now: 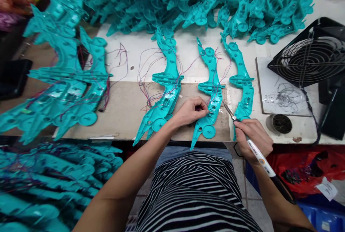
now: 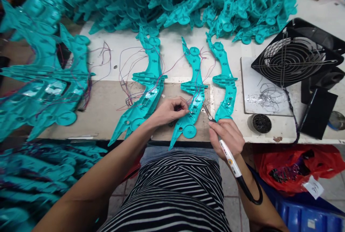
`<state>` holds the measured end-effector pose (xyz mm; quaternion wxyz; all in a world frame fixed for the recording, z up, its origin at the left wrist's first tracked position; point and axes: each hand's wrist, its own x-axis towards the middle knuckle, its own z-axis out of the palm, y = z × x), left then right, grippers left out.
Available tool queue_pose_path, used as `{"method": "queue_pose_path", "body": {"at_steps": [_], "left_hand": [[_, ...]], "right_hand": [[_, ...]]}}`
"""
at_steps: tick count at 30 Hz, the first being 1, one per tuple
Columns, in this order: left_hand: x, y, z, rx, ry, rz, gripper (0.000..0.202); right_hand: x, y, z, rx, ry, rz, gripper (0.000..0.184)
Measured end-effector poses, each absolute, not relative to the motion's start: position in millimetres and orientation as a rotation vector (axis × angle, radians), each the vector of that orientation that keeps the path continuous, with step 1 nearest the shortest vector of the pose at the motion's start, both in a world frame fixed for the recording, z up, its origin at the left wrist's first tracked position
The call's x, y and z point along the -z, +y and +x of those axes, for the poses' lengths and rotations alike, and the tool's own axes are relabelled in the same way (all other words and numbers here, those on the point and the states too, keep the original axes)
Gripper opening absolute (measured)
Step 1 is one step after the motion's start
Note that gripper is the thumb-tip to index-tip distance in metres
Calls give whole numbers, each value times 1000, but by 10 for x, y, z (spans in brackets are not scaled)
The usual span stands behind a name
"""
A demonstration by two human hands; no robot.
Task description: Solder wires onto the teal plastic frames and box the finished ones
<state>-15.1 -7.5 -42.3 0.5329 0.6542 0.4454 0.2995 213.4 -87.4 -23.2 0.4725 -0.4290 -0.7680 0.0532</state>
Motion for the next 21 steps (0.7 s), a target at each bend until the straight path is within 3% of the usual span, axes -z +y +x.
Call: {"method": "queue_pose_path", "body": {"at_steps": [5,9,14,17,21], "left_hand": [[457,-65,-170,-707,1043,1596,9],[406,-108,-126,-634,1155,1585,11],[209,-269,173,-421,1469,1905,63],[121,-346,351,-206,1622,2020,59],[10,-437,297,-225,1656,1957,56]], "right_hand": [[331,-718,2241,-99,-1721,-1207,17],[472,-578,2308,-117,-1545,-1349,38],[543,-420,2323,-59,-1572,-1493,27],[556,-371,2310,-133,-1631,-1535,33],[573,-371,2311,-176,-1656,-1554,37]]}}
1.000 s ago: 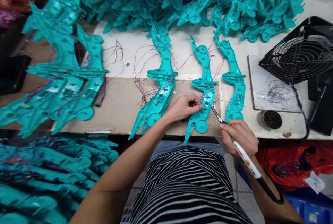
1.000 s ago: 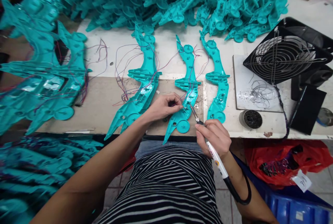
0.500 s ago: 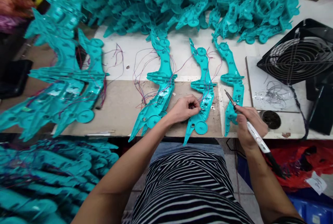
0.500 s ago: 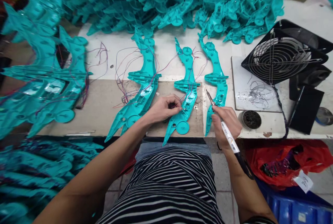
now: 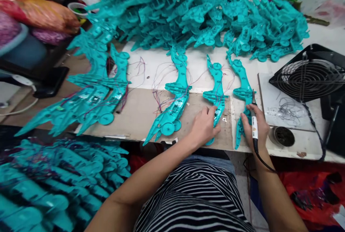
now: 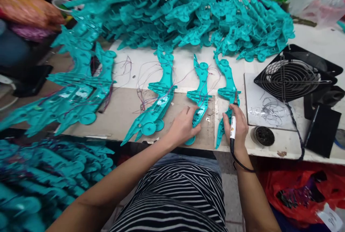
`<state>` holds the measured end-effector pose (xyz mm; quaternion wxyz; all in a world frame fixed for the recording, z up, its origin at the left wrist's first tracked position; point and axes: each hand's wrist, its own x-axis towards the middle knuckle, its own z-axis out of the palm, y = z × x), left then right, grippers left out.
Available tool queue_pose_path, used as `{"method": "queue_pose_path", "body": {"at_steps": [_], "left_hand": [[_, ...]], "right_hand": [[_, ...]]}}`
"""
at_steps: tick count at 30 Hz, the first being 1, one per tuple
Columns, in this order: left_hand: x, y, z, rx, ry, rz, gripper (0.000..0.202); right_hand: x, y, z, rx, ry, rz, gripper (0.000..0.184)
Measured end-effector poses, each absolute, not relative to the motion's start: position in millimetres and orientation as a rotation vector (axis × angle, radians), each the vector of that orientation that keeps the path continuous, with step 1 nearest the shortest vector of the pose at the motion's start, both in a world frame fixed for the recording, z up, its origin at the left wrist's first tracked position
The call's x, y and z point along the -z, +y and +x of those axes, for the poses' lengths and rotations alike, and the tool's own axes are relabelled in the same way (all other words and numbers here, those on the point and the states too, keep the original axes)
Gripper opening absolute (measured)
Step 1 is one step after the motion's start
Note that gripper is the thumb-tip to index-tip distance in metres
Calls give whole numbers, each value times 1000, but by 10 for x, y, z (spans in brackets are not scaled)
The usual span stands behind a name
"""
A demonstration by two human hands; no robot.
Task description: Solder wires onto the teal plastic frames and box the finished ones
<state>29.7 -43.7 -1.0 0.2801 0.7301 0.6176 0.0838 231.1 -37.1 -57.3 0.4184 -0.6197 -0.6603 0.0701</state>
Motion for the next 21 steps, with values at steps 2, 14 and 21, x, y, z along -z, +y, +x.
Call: {"method": "queue_pose_path", "body": {"at_steps": [2,14,21], "left_hand": [[-78,-508,137,-327,1630,1965,56],[-239,-440,-1055,-403,1864,2013,43],[-157,-325,-1481,-721,1984,2027,48]], "right_hand": [[574,-383,2314,-168,-1659,-1561,38],[595,-409,2173,-164,-1720,-1527,41],[577,-412,1905,-94,-1782,-1503,45]]}}
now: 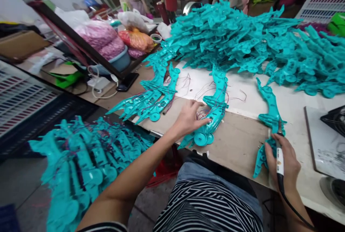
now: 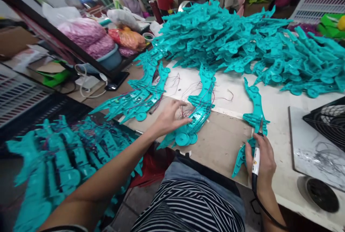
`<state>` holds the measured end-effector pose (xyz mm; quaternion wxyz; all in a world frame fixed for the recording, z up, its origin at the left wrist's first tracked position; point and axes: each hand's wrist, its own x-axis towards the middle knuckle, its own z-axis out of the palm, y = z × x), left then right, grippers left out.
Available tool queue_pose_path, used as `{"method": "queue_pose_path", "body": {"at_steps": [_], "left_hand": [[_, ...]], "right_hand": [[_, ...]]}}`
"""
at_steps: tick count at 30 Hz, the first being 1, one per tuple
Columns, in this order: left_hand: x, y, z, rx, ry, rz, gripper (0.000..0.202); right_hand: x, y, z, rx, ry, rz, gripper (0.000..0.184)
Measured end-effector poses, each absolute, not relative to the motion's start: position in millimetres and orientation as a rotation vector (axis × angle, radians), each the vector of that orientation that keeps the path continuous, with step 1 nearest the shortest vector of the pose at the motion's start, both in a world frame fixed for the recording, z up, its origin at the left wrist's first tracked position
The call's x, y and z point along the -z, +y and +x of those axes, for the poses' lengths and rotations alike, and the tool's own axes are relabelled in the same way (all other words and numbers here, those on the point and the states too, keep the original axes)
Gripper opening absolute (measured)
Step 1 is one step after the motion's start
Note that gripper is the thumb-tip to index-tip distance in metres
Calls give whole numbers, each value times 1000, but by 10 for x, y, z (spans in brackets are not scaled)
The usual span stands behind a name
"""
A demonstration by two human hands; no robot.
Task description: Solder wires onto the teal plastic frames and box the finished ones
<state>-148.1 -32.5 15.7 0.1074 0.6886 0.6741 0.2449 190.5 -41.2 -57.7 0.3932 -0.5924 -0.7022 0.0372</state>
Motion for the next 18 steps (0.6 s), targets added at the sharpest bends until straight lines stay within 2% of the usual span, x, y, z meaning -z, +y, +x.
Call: {"method": "queue_pose_path", "body": {"at_steps": [2,5,7,10,14,18], "left_hand": [[-130,-264,-1765,-732,2327,1876,38],[-66,-218,-2192,-309,2761,1605,37],[-13,-238,-2372,-13,2793,1540,37],[53,-299,-2447,169,2731,1582,28],[23,-318,-2427,87,2769,1529,28],[-191,-233,-2524,-490,2734,1291,13]], "right_hand": [[575,-414,1844,-83,-1779,-1501,47],[581,-414,1796,-72,-1761,-1535,49],[591,-412,1789,-64,-1762,-1552,48],[611,-408,1798,-62,-1771,-1528,45],[639,-405,1816,-77,-1781,-1489,44],[643,-402,1817,-82,-1797,-1468,43]]}}
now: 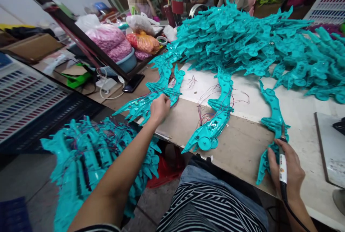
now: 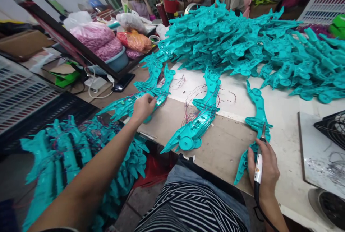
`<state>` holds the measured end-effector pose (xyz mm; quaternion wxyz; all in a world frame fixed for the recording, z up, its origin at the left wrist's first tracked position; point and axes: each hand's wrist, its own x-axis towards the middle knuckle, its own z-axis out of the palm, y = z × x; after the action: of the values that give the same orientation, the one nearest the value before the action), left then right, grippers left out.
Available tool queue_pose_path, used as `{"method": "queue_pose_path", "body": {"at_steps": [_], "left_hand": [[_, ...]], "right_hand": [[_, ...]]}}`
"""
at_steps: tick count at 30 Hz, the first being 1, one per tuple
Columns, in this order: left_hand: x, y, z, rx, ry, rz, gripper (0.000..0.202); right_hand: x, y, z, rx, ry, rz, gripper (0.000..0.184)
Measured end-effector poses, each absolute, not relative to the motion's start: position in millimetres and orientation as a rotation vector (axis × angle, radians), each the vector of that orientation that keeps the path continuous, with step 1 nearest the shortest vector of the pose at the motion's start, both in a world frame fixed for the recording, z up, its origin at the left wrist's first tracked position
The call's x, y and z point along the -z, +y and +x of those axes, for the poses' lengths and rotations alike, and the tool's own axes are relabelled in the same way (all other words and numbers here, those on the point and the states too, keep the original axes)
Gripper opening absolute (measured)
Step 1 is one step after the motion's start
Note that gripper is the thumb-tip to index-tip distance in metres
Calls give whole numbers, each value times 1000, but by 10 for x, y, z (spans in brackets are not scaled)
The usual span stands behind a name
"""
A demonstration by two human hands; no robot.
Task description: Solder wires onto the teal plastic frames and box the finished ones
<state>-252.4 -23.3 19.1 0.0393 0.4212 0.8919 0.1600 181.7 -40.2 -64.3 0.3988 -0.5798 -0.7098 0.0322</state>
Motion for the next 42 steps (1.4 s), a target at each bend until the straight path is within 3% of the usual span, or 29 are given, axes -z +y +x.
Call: {"method": "queue_pose_path", "body": {"at_steps": [4,10,18,21,26,30,35,38,42], "left_hand": [[-460,-94,-2675,-1108,2285,870,4],[-755,65,-2834,-922,1895,692,16],[-1678,747,-2515,-1386,1547,953,34],[-2142,965,-2245,-1509,1519,1071,24],[-2562,912,-1723,-1454,1450,1360,36],[-2535,587,-1188,-1245,1311,1512,46],[-2069,215,-507,-1077,1085,1305,17],[-1633,99,-255,-1001,937,1129,12],[-1129,-17,-147,-984,813,951,14]], "right_hand": [[627,-406,1811,-88,-1784,-1451,43],[659,-400,1829,-112,-1771,-1439,40],[698,-396,1810,-86,-1801,-1385,37],[709,-460,1751,-143,-1797,-1395,38],[556,-566,1676,-313,-1724,-1407,33],[95,-467,1723,-223,-1522,-1315,30],[-487,-72,1791,-185,-1466,-922,41],[-591,123,1748,-345,-1582,-881,61],[-472,133,1683,-838,-1509,-984,45]]}}
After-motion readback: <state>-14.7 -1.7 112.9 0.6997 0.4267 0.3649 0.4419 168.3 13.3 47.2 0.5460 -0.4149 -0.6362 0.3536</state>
